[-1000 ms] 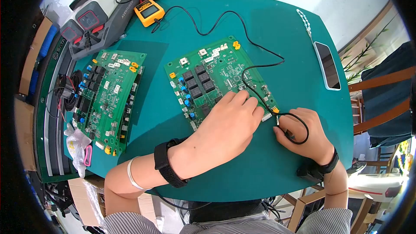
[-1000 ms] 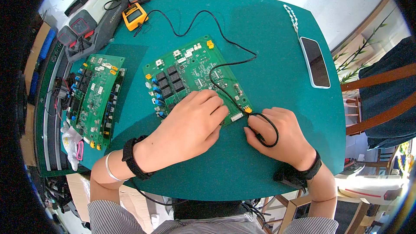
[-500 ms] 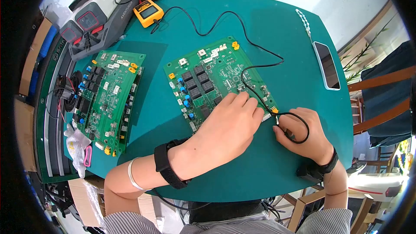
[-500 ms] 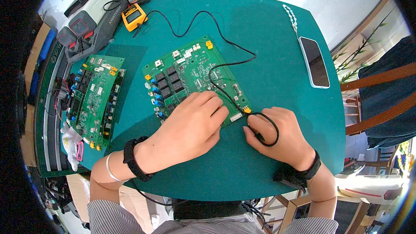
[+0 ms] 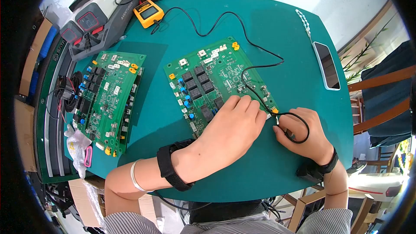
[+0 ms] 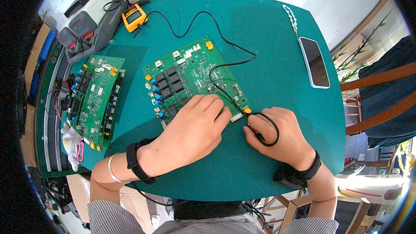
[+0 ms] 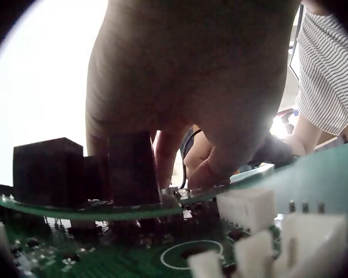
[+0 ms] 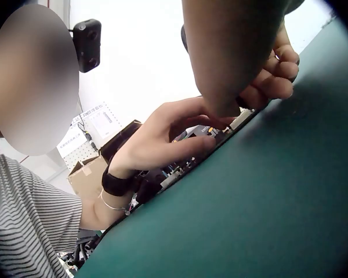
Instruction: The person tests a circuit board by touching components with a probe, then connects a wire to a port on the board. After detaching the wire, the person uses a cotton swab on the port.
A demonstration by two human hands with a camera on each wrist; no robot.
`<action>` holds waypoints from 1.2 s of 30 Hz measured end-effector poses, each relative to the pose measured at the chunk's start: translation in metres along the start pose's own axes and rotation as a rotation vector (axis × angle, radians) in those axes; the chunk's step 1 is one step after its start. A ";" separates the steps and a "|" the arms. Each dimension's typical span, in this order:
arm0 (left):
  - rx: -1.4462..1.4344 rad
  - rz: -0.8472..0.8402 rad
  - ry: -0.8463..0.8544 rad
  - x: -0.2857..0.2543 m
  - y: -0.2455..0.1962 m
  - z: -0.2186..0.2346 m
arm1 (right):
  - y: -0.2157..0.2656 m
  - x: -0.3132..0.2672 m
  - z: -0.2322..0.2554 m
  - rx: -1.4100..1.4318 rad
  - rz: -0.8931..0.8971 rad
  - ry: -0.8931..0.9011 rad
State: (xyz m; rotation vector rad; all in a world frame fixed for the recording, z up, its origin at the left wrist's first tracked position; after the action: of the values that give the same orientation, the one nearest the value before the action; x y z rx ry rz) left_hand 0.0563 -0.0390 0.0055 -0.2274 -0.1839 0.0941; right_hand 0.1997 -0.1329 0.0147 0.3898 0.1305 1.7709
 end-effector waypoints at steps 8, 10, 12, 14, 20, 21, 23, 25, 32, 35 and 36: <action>0.046 -0.005 0.033 0.000 -0.002 0.000 | 0.000 0.000 -0.001 -0.003 0.001 0.003; 0.057 -0.007 0.031 0.000 -0.002 -0.001 | 0.000 0.000 -0.001 0.000 0.007 0.006; 0.068 -0.009 0.027 0.000 -0.003 -0.002 | -0.001 -0.001 -0.001 0.000 0.009 0.008; 0.088 -0.012 0.029 0.000 -0.003 -0.001 | -0.001 -0.001 -0.002 0.000 0.010 0.012; 0.129 -0.009 0.036 0.000 -0.005 -0.001 | 0.001 -0.001 -0.001 0.029 0.041 0.029; 0.126 -0.009 0.044 0.000 -0.005 -0.003 | 0.002 -0.001 -0.001 0.020 0.040 0.033; 0.138 -0.015 0.015 -0.001 -0.005 -0.003 | 0.003 -0.001 -0.001 0.013 0.036 0.036; 0.155 -0.016 0.024 -0.001 -0.007 -0.003 | 0.003 -0.001 -0.002 0.002 0.036 0.046; 0.200 -0.018 0.044 -0.001 -0.007 -0.005 | 0.002 0.000 -0.001 0.032 0.039 0.042; 0.165 -0.007 0.054 0.000 -0.006 -0.005 | 0.002 0.000 0.001 0.027 0.021 -0.016; 0.167 -0.008 0.052 0.000 -0.006 -0.005 | 0.001 0.000 0.002 0.028 0.019 -0.043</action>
State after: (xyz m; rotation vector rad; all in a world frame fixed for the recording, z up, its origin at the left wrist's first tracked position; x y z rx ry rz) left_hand 0.0576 -0.0458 0.0025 -0.0626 -0.1245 0.0954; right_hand 0.1994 -0.1331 0.0172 0.4504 0.1209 1.7801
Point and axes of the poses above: each hand's wrist, its own x-axis towards the middle knuckle, its own z-axis out of the back of the hand, y = z × x, the point moved 5 cm from there along x, towards the middle knuckle, and after that the axes turned 6 degrees about y, right-handed, at the moved point
